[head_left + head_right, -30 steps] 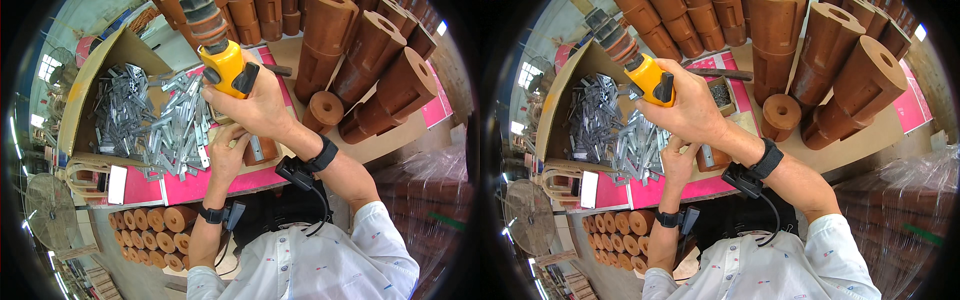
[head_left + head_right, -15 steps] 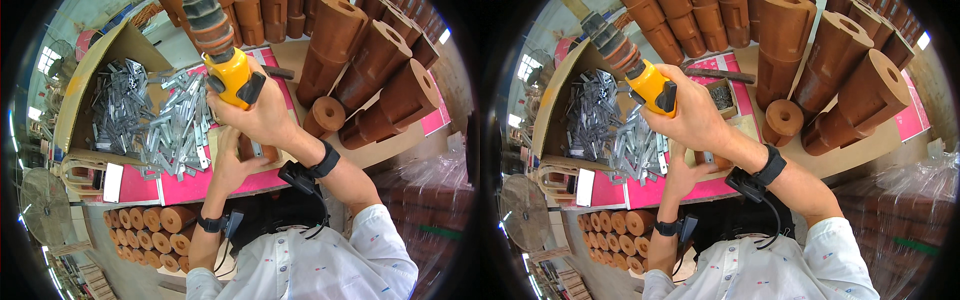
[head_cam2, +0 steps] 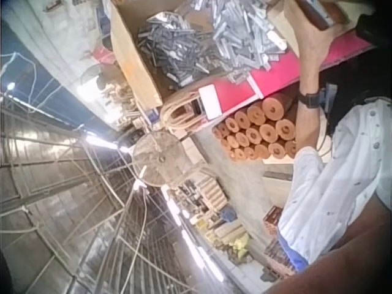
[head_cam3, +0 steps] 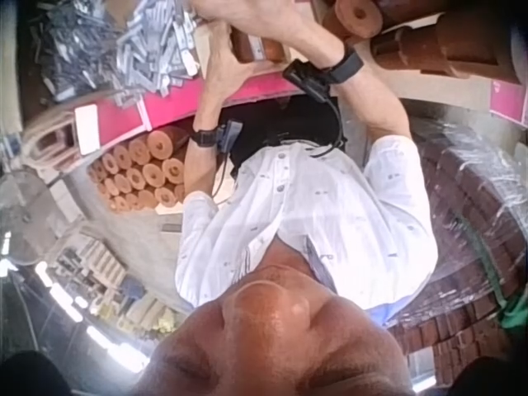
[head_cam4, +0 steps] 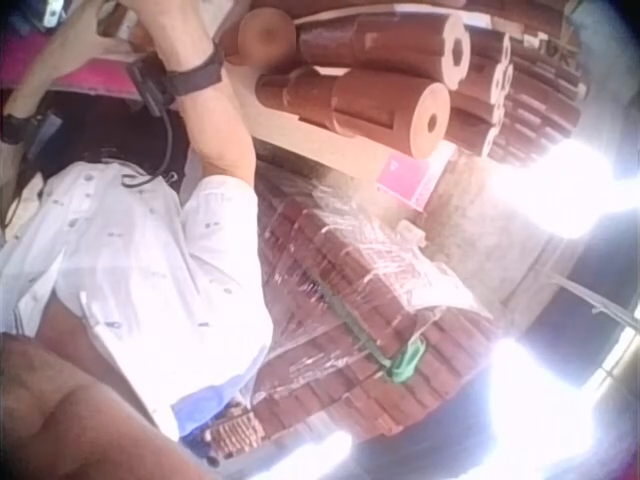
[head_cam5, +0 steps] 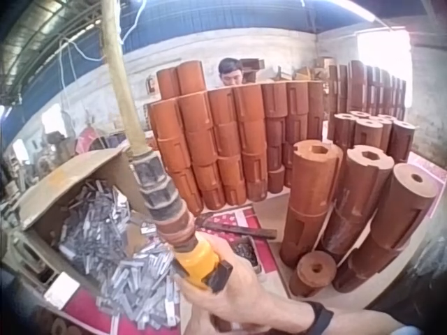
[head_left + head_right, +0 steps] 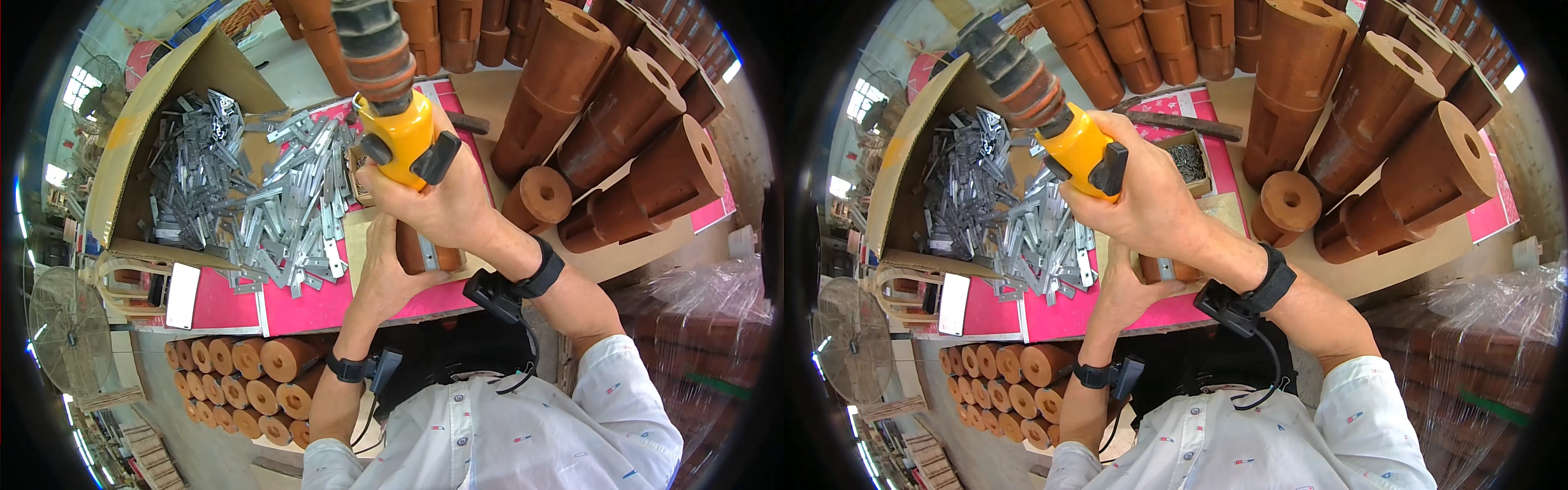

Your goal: Attaching metal brackets to wooden cylindrical furniture components using a pneumatic screwdriver.

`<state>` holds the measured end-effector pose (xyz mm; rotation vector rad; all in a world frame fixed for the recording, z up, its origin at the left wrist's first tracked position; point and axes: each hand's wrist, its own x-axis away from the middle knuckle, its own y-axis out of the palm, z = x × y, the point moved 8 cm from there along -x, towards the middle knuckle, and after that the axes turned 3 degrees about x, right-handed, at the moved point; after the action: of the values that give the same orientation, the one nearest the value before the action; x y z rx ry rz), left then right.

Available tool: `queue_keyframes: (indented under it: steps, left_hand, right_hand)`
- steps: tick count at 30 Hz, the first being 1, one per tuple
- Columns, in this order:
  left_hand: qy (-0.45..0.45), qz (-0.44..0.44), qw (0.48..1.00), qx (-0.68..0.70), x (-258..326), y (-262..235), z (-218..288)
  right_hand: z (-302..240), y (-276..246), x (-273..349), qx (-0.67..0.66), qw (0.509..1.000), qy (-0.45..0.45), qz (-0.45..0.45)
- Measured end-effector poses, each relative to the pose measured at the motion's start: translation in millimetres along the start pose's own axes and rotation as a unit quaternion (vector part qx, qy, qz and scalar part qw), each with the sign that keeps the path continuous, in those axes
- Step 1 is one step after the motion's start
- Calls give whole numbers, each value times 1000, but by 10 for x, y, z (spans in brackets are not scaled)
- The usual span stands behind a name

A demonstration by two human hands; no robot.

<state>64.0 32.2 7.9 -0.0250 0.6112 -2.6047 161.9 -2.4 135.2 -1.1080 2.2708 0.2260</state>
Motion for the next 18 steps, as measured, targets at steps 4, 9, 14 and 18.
queue_keyframes:
  steps: [4,9,14,18]
  left_hand:
    - [5,0,1000,3,-12,-7,-5]
    - [10,5,1000,-15,-4,-26,20]
    - [7,4,1000,-19,9,-26,33]
    - [100,-5,994,32,-117,-187,35]
  right_hand:
    - [40,-20,12,-6,1000,-5,4]
    - [33,-16,22,-6,1000,-8,2]
    - [97,3,33,-66,997,41,-9]
    - [130,-75,61,-66,997,25,25]
